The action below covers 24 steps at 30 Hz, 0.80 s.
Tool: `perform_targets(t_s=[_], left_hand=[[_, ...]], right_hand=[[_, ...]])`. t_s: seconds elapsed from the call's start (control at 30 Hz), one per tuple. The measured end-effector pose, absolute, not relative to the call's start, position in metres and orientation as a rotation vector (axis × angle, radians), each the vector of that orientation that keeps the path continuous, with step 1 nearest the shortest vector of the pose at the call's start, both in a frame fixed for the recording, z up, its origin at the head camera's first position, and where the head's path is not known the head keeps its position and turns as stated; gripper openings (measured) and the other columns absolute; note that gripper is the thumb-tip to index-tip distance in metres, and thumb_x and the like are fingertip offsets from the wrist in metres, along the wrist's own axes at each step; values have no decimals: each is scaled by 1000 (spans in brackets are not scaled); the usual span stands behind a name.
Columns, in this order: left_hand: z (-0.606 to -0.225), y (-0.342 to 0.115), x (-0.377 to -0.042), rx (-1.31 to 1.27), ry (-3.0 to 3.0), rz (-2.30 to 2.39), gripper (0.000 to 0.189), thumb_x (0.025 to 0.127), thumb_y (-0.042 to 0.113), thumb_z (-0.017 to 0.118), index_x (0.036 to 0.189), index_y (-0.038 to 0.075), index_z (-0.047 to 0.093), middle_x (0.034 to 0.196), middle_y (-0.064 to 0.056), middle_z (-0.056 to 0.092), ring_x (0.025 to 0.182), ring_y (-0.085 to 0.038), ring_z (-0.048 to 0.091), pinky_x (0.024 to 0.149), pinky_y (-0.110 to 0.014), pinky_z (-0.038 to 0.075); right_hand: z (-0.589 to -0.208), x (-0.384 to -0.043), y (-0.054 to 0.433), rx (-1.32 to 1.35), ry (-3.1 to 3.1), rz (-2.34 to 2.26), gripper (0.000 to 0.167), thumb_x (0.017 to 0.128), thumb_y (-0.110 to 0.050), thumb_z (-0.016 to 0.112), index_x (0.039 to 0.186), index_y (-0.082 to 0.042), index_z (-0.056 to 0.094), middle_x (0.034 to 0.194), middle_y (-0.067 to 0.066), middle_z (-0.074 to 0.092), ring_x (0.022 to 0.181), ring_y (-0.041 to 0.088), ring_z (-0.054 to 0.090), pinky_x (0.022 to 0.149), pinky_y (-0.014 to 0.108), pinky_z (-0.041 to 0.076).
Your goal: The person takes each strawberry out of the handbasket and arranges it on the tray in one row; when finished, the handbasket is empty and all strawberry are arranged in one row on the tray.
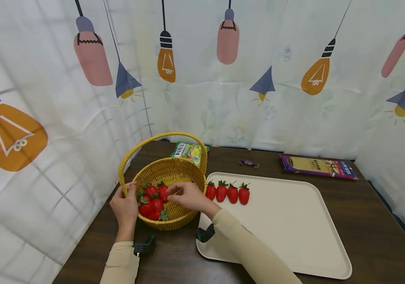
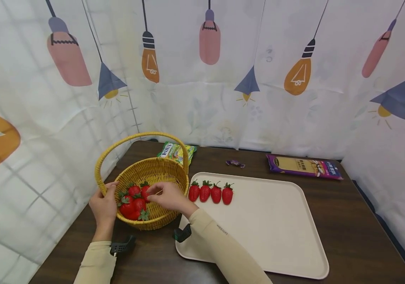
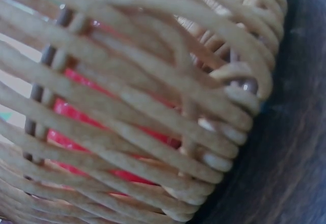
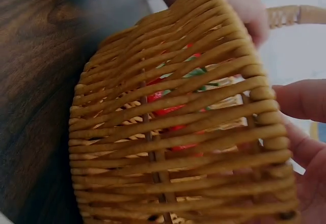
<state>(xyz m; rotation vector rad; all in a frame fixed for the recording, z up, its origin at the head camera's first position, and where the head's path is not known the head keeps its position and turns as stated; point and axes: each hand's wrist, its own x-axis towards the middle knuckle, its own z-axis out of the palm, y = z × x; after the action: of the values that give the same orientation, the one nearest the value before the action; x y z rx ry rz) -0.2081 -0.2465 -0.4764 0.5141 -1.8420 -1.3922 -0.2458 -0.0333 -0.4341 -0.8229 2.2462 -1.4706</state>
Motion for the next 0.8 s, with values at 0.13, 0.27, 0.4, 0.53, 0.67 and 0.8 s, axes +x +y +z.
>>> perform_targets(t_s=[0.13, 0.27, 0.4, 0.53, 0.67, 0.8], left_hand=[[-480, -244, -206, 515, -1842, -1409, 28, 96, 21, 59, 92, -5, 68, 103, -9, 74, 82, -2, 57, 66, -26, 35], [-483, -242, -204, 505, -1844, -1414, 28, 96, 21, 59, 92, -6, 68, 104, -11, 73, 85, 0, 57, 69, -25, 37], [-486, -242, -203, 499, -1845, -1414, 28, 96, 21, 59, 93, -5, 70, 103, -12, 73, 84, 1, 57, 70, -24, 37], [-485, -243, -205, 493, -1839, -1421, 28, 96, 20, 59, 93, -6, 70, 102, -10, 74, 76, -1, 55, 69, -25, 36], [-480, -246, -209, 483, -1826, -1427, 29, 96, 22, 59, 95, -5, 71, 102, -6, 74, 75, -2, 55, 69, -24, 36], [-476, -249, -212, 489, -1802, -1459, 29, 96, 21, 59, 97, -5, 72, 102, -6, 75, 87, 0, 58, 76, -22, 39]], right_hand=[[-441, -249, -41, -836, 2281, -1389, 25, 91, -20, 69, 112, -7, 70, 104, 0, 69, 91, 14, 64, 74, 23, 50], [-449, -252, -48, -861, 2317, -1308, 27, 88, -18, 72, 113, -8, 69, 108, 3, 69, 94, 11, 63, 77, 22, 49], [-453, -255, -53, -868, 2295, -1210, 34, 87, -18, 74, 118, -8, 67, 109, 2, 69, 95, 7, 60, 78, 22, 48], [-452, -259, -58, -873, 2237, -1115, 41, 87, -20, 74, 124, -7, 65, 112, 3, 68, 98, 7, 60, 82, 22, 48], [-448, -266, -64, -928, 2209, -1018, 47, 87, -22, 73, 130, -8, 61, 115, 3, 67, 100, 8, 59, 86, 22, 47], [-445, -272, -71, -978, 2210, -937, 50, 88, -23, 72, 135, -9, 58, 118, 4, 65, 102, 9, 58, 87, 22, 46]])
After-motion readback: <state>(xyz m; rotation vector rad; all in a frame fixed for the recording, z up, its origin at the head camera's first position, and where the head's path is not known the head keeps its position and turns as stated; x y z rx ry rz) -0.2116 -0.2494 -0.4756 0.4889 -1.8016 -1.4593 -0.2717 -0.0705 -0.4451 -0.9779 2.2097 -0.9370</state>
